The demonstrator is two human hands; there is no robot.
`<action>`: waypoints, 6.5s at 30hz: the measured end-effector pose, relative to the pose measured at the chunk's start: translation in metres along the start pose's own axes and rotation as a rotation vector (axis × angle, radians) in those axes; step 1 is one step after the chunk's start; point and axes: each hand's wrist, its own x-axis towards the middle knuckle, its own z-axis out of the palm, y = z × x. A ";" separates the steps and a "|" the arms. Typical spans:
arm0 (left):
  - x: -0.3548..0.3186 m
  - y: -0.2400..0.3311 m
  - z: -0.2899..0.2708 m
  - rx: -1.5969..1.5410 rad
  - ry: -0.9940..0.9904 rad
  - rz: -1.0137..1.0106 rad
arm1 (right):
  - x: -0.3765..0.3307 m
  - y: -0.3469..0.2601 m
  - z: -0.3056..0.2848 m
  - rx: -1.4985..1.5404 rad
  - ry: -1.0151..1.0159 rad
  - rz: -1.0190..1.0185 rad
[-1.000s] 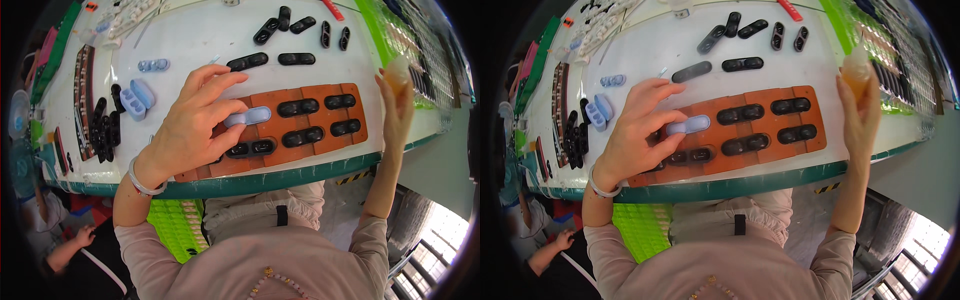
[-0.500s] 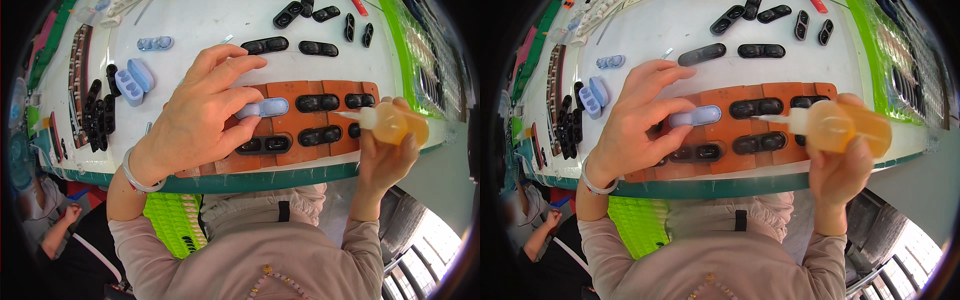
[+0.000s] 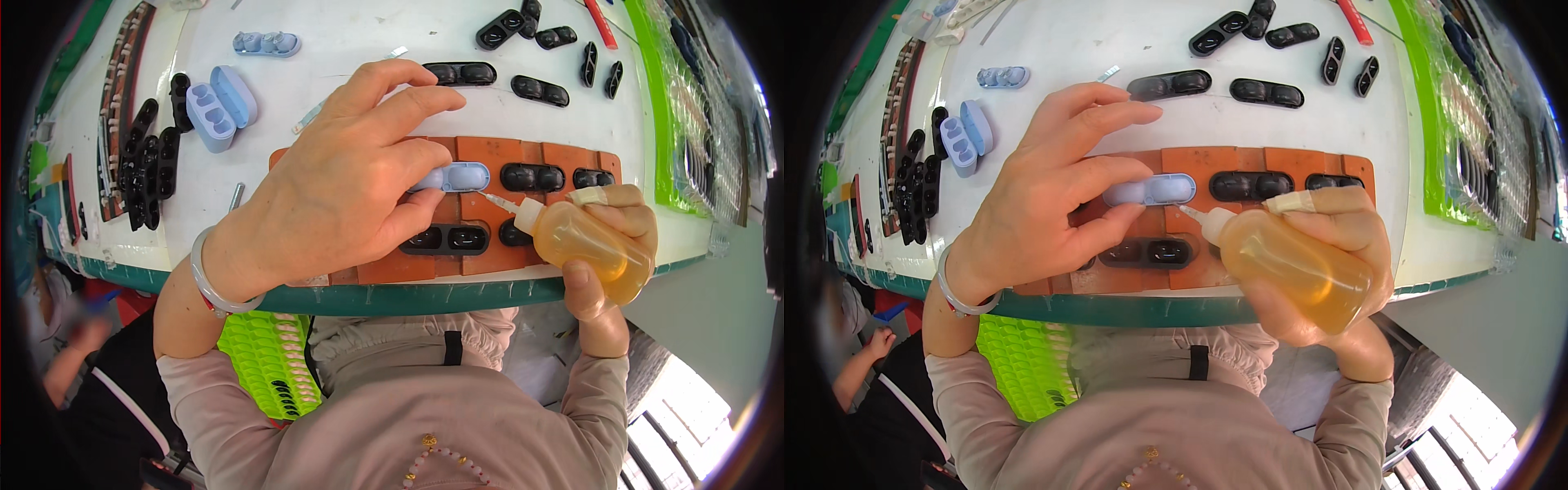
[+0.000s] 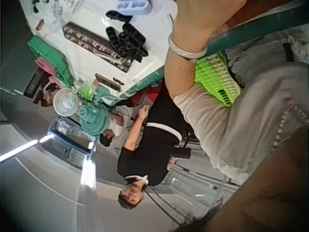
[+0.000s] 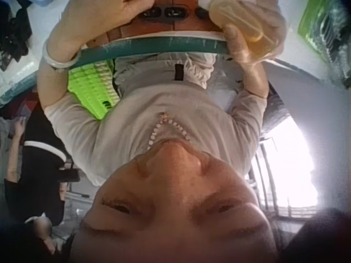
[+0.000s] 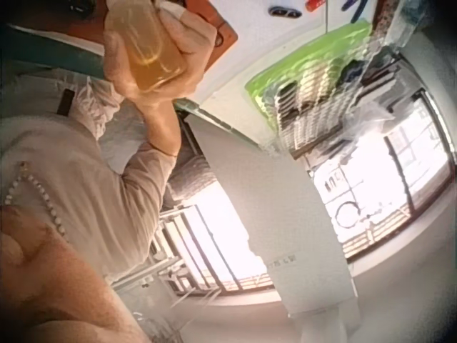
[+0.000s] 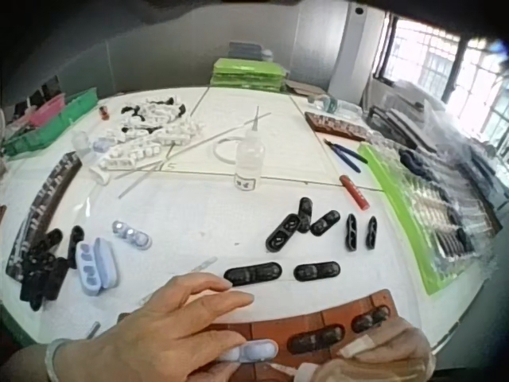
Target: Glue and assemble small black plastic components using an adhesive bottle and tweezers in a factory workshop.
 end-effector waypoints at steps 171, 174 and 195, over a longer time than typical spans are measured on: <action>-0.049 0.156 0.086 -1.054 0.329 0.104 | 0.023 -0.090 0.059 0.530 0.258 -0.117; -0.029 0.127 0.053 -0.976 0.458 0.172 | -0.047 -0.076 0.099 0.343 0.189 -0.030; 0.001 0.112 0.086 -0.764 0.520 0.427 | -0.018 -0.081 0.041 0.232 0.375 0.080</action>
